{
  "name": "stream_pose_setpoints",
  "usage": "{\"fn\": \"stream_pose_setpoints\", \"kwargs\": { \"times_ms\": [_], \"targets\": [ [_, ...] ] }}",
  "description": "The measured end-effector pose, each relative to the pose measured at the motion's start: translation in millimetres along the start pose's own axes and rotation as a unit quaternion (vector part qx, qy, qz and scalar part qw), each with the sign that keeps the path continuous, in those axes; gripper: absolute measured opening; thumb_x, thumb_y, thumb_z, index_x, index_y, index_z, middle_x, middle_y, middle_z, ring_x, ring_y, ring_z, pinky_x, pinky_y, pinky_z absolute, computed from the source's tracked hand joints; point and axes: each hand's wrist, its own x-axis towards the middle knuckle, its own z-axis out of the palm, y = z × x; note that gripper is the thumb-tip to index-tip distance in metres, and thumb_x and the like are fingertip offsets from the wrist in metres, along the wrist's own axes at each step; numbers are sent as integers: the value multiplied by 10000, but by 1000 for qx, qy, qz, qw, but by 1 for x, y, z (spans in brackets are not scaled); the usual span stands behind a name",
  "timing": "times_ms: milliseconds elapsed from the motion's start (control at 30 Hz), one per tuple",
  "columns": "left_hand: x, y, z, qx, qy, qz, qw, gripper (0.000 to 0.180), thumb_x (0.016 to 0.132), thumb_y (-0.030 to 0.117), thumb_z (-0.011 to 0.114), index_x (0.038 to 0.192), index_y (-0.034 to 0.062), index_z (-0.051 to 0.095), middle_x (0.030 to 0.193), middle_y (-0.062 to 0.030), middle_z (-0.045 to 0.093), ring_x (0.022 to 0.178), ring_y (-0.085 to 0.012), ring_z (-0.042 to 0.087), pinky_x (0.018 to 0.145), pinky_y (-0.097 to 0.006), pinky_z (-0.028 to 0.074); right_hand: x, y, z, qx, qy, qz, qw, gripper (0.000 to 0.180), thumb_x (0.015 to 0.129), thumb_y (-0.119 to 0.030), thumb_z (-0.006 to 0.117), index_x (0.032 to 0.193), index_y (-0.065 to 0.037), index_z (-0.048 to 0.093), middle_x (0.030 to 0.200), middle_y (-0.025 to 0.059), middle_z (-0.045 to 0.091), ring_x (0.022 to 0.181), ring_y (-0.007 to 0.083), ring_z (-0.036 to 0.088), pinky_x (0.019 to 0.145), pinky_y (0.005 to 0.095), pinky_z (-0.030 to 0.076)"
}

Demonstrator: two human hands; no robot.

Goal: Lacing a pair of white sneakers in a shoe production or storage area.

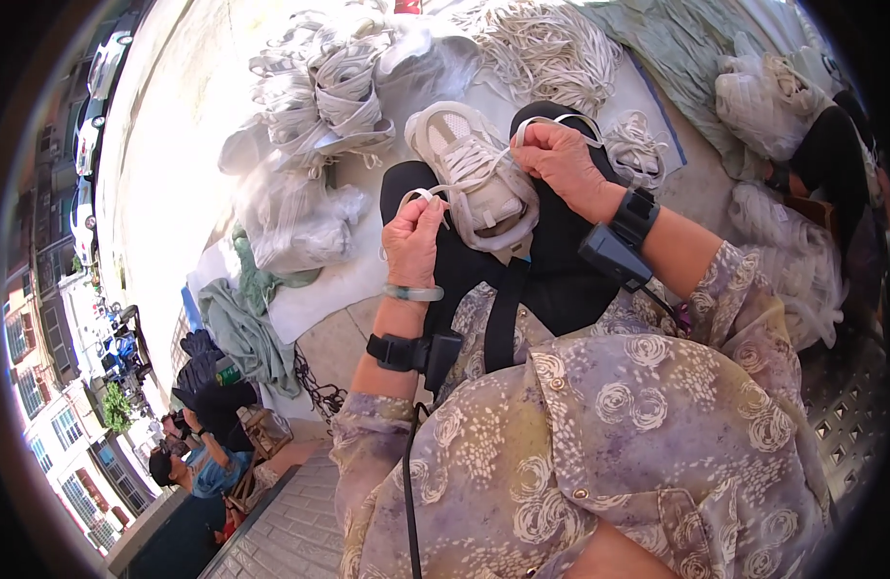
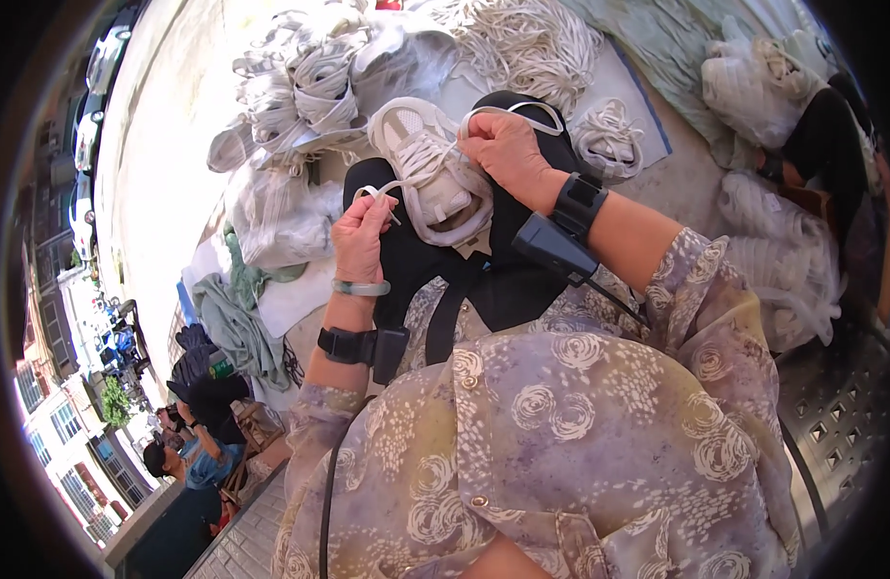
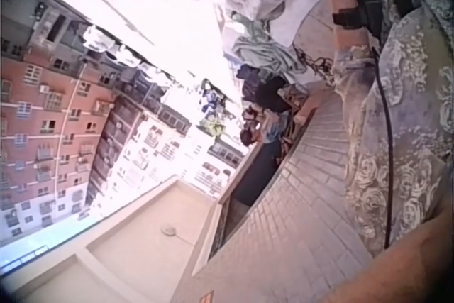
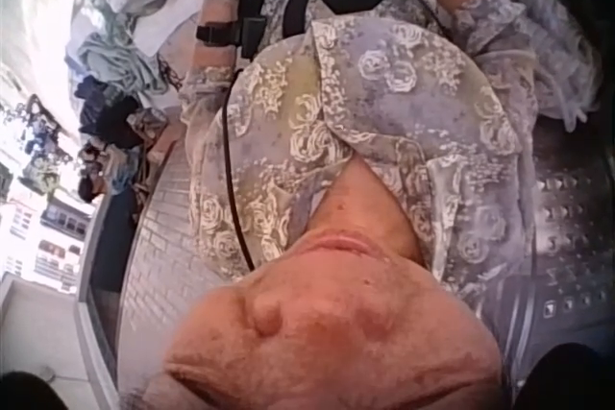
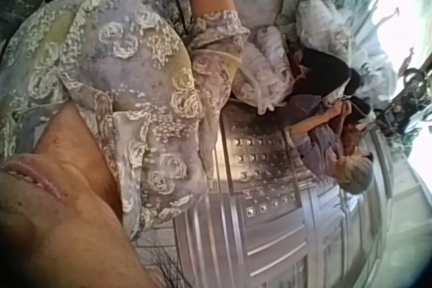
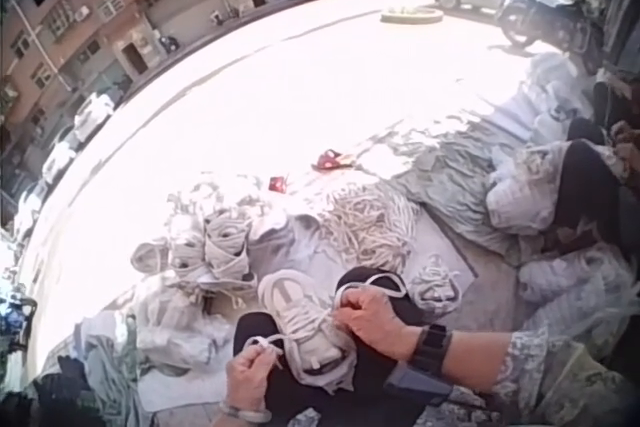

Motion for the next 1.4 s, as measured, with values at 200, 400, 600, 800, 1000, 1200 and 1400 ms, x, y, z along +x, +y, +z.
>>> {"fn": "stream_pose_setpoints", "kwargs": {
  "times_ms": [200, 400, 600, 800, 1000, 1200, 1400],
  "targets": [
    [3, -7, -2, 35, 6, 10, 999, 168, 870, 198, 595, 834, 39, 632, 605, 49, 504, 477, -5, 389, 429, -152, 298, -1, 1, 3, -33, 11, -30, 999, 121, 751, -78, 618, 682, 9, 570, 608, 17, 498, 569, 79, 467, 523, 253, 376],
    [-4, -1, 2, -1, 2, -74, 997, 156, 873, 197, 587, 774, 83, 547, 566, 25, 509, 404, -23, 400, 367, -157, 299, -3, -3, 3, -108, 5, -35, 994, 103, 748, -82, 607, 699, -1, 567, 607, 24, 504, 563, 97, 475, 528, 267, 382],
    [-7, 1, -1, -8, -3, -76, 997, 99, 853, 160, 584, 794, 91, 543, 610, -6, 569, 438, -56, 496, 389, -157, 364, -1, -8, 9, -256, -5, -160, 953, 70, 711, -81, 592, 735, -21, 568, 617, 74, 527, 551, 188, 502, 546, 298, 402],
    [-2, -2, -2, -43, 33, -82, 995, 89, 837, 123, 593, 879, 47, 574, 686, -42, 609, 517, -88, 576, 437, -172, 450, 5, 2, 6, -241, -45, -102, 964, 130, 717, -119, 624, 731, -21, 540, 614, 72, 534, 554, 195, 512, 550, 308, 407],
    [7, -9, -2, -47, 4, -59, 997, 52, 818, 78, 591, 844, 53, 554, 689, -45, 604, 521, -89, 578, 432, -179, 457, 0, -16, -2, -357, 8, -111, 927, 239, 768, -269, 652, 714, -57, 559, 576, 84, 563, 545, 237, 566, 525, 338, 421],
    [16, -9, 5, -35, 26, -33, 999, 54, 802, 50, 572, 843, 56, 539, 676, -35, 590, 509, -77, 559, 423, -179, 437, -24, -28, 31, -367, -172, -122, 906, 149, 786, -173, 546, 765, -29, 579, 625, 151, 569, 622, 318, 582, 584, 387, 447],
    [20, -17, 6, -6, 22, -29, 999, 54, 810, 45, 538, 861, 55, 522, 650, -25, 568, 493, -76, 540, 426, -185, 427, -15, -31, 53, -244, -226, 164, 929, 138, 776, -25, 430, 702, 21, 538, 581, 125, 578, 463, 199, 602, 432, 325, 479]
  ]
}}
